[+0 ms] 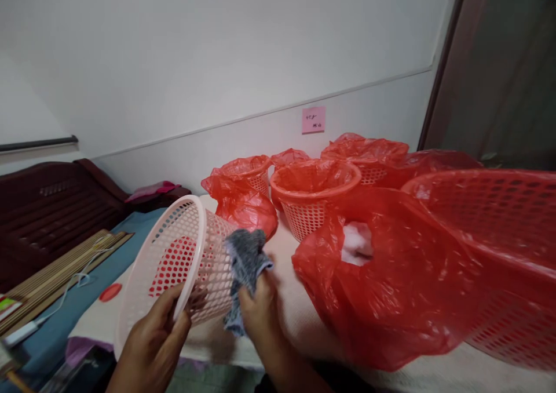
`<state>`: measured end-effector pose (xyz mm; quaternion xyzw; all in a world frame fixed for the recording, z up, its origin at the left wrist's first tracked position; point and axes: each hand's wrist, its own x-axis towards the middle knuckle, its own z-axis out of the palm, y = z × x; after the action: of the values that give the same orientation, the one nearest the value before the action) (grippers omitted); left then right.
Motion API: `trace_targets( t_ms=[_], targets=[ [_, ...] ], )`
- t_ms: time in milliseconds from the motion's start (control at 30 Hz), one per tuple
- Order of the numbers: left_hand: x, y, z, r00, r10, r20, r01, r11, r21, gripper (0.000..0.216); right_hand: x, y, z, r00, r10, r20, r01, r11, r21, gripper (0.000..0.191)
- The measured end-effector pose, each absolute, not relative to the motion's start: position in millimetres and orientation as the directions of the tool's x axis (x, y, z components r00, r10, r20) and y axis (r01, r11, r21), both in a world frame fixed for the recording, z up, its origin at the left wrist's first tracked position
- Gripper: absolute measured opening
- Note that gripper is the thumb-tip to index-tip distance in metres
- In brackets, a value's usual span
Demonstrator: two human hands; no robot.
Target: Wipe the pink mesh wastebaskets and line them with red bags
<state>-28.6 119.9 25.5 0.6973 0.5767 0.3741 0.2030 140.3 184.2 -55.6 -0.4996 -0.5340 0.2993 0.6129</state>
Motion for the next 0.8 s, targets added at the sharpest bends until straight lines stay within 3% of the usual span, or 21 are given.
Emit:
trace_targets(
  t_ms=[67, 133, 233, 333, 400, 467, 533, 600, 733, 800],
  targets=[
    [-22.4, 123.4, 29.7, 0.049, 0.962, 0.27, 0.623, -0.24, 0.744, 0.041, 151.3, 202.5, -57.2, 0.304, 0.939, 0.158, 0.079, 0.14, -0.987, 0.05],
    [-14.8, 125.8, 34.8, 0.062, 0.965, 0.255, 0.629, -0.236, 0.741, 0.04, 155.5, 208.1, -54.7, 0.315, 0.945, 0.09, 0.037, 0.082, -0.996, 0.046],
    [-4.0, 128.7, 41.0, 0.063, 0.968, 0.245, 0.626, -0.229, 0.745, 0.039, 144.9, 190.6, -48.3, 0.295, 0.932, 0.209, -0.011, 0.222, -0.975, 0.041],
    [4.2, 131.2, 45.0, 0.013, 0.966, 0.258, 0.599, -0.214, 0.772, 0.041, 120.9, 156.1, -47.9, 0.169, 0.875, 0.454, -0.052, 0.468, -0.882, 0.047],
    [9.1, 132.2, 48.0, -0.006, 0.965, 0.261, 0.613, -0.203, 0.763, 0.041, 105.9, 136.6, -52.2, 0.121, 0.804, 0.582, 0.015, 0.585, -0.811, 0.053],
    [13.6, 133.1, 51.6, 0.001, 0.965, 0.262, 0.637, -0.203, 0.744, 0.04, 98.4, 128.8, -56.8, 0.289, 0.742, 0.605, 0.136, 0.594, -0.793, 0.049],
    [16.2, 134.8, 55.3, -0.003, 0.962, 0.273, 0.631, -0.21, 0.747, 0.041, 101.4, 136.0, -59.1, 0.169, 0.767, 0.619, 0.098, 0.612, -0.785, 0.047],
    [15.1, 138.0, 58.2, -0.031, 0.963, 0.269, 0.597, -0.198, 0.778, 0.043, 112.8, 154.7, -59.3, 0.154, 0.823, 0.547, 0.059, 0.545, -0.837, 0.051],
    [4.4, 147.1, 61.9, -0.088, 0.965, 0.248, 0.551, -0.16, 0.819, 0.05, 136.9, 194.4, -60.7, 0.361, 0.909, 0.209, -0.017, 0.231, -0.973, 0.055],
    [1.7, 150.3, 63.8, -0.087, 0.967, 0.239, 0.544, -0.155, 0.825, 0.052, 138.9, 200.4, -61.4, 0.383, 0.916, 0.119, -0.048, 0.148, -0.988, 0.05]
  ],
)
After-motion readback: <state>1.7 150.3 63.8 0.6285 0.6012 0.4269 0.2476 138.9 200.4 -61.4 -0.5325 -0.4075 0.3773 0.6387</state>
